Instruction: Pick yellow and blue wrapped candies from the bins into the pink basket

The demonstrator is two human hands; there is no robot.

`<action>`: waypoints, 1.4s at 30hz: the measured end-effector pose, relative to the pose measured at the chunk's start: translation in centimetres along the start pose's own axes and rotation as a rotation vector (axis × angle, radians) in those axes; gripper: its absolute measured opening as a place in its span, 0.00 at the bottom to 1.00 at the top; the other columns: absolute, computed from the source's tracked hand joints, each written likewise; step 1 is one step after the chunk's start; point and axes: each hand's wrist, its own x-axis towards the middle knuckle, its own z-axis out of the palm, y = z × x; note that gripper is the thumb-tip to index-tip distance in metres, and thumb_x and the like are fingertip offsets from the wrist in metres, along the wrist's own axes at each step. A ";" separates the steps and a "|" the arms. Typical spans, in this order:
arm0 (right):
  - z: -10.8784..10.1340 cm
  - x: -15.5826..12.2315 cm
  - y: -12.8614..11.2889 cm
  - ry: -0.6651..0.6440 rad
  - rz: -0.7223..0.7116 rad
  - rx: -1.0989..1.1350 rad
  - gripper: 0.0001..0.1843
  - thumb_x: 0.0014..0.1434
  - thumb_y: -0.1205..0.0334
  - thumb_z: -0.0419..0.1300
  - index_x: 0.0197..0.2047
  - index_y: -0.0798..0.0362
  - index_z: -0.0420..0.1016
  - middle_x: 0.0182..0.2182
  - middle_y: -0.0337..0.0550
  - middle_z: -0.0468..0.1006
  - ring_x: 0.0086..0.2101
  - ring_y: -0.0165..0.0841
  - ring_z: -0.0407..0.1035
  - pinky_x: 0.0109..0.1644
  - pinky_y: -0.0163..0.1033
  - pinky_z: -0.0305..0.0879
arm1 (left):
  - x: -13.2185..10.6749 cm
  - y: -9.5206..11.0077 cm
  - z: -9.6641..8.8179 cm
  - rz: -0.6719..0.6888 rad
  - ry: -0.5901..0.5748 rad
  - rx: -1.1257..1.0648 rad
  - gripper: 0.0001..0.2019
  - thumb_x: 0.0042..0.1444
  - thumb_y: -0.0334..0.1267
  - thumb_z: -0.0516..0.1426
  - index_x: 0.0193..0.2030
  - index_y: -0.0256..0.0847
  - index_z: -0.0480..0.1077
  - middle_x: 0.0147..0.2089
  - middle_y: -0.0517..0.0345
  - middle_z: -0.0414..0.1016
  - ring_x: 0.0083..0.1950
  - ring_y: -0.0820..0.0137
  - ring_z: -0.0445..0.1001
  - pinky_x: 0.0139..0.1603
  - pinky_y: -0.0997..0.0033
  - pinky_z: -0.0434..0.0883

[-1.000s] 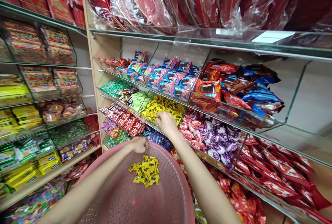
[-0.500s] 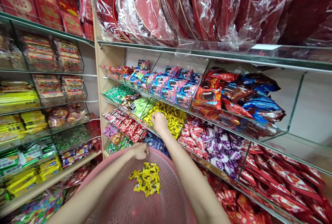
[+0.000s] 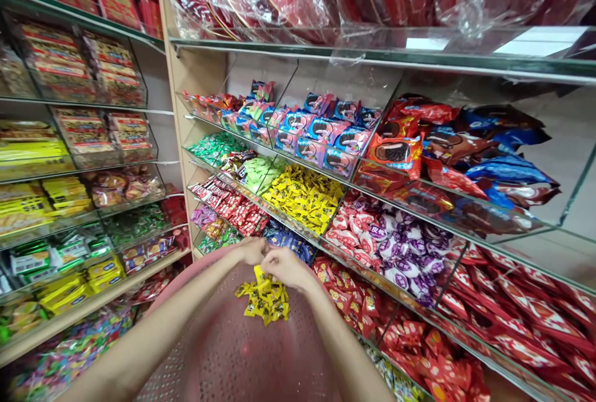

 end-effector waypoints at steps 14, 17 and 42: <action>5.0 3.7 6.8 0.276 0.098 -0.527 0.08 0.49 0.68 0.55 0.23 0.56 0.74 0.22 0.41 0.75 0.25 0.27 0.67 0.29 0.29 0.57 | 0.0 -0.7 0.4 0.030 -0.007 -0.070 0.11 0.41 0.35 0.53 0.29 0.48 0.75 0.32 0.65 0.75 0.38 0.71 0.71 0.40 0.77 0.65; 5.2 3.6 6.9 0.291 0.131 -0.631 0.07 0.51 0.66 0.55 0.26 0.55 0.74 0.26 0.44 0.76 0.28 0.29 0.69 0.31 0.30 0.57 | -0.3 -0.5 0.1 0.026 -0.005 -0.066 0.12 0.42 0.34 0.52 0.30 0.48 0.75 0.33 0.65 0.75 0.38 0.71 0.71 0.40 0.77 0.65; -5.9 6.3 -5.0 0.492 -0.279 -0.916 0.22 0.53 0.44 0.53 0.43 0.51 0.73 0.40 0.47 0.70 0.42 0.34 0.63 0.45 0.36 0.56 | -0.2 -0.7 0.3 0.009 0.003 -0.104 0.15 0.37 0.31 0.51 0.28 0.50 0.76 0.34 0.68 0.77 0.37 0.72 0.72 0.35 0.79 0.65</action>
